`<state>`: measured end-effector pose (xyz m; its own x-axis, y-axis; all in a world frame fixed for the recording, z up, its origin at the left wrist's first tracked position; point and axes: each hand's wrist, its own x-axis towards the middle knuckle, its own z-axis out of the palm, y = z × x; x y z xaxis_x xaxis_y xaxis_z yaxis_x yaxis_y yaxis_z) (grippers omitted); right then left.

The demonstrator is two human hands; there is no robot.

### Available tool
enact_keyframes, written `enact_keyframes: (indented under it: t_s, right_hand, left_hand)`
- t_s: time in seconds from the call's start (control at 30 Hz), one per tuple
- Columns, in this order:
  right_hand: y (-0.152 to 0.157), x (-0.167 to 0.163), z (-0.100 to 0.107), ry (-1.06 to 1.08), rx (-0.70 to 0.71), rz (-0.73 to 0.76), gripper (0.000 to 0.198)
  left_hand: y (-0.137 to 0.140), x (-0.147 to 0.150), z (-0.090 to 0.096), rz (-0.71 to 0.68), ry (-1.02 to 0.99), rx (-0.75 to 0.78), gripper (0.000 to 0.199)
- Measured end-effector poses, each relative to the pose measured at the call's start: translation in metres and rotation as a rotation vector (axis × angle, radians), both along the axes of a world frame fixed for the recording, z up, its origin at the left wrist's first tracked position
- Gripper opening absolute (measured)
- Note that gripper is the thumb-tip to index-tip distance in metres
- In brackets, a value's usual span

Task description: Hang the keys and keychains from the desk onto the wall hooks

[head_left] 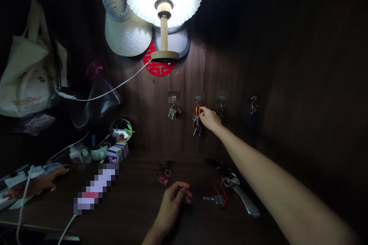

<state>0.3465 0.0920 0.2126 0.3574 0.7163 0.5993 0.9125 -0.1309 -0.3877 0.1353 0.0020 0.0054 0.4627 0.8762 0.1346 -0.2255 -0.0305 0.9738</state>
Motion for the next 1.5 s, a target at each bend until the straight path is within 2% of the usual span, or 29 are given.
enact_keyframes:
  t_s: [0.2, 0.57, 0.8, 1.17, 1.5]
  right_hand:
    - [-0.011, 0.008, -0.038, -0.025, 0.054, 0.142, 0.044]
    - [-0.051, 0.018, -0.117, 0.006, -0.087, 0.332, 0.032]
    - [-0.08, 0.029, -0.156, 0.06, -0.14, 0.384, 0.029]
    - [-0.129, 0.032, -0.181, 0.098, -0.196, 0.396, 0.027]
    - [-0.166, 0.03, -0.193, -0.084, -0.257, 0.315, 0.022]
  left_hand:
    - [0.0, -0.001, -0.001, 0.0, 0.011, 0.014, 0.039]
    - [-0.004, -0.002, 0.004, 0.04, 0.058, 0.026, 0.037]
    - [-0.005, -0.003, 0.004, 0.054, 0.076, 0.038, 0.032]
    - [-0.008, -0.005, 0.007, 0.061, 0.081, 0.032, 0.031]
    - [-0.011, -0.005, 0.009, 0.071, 0.09, 0.041, 0.029]
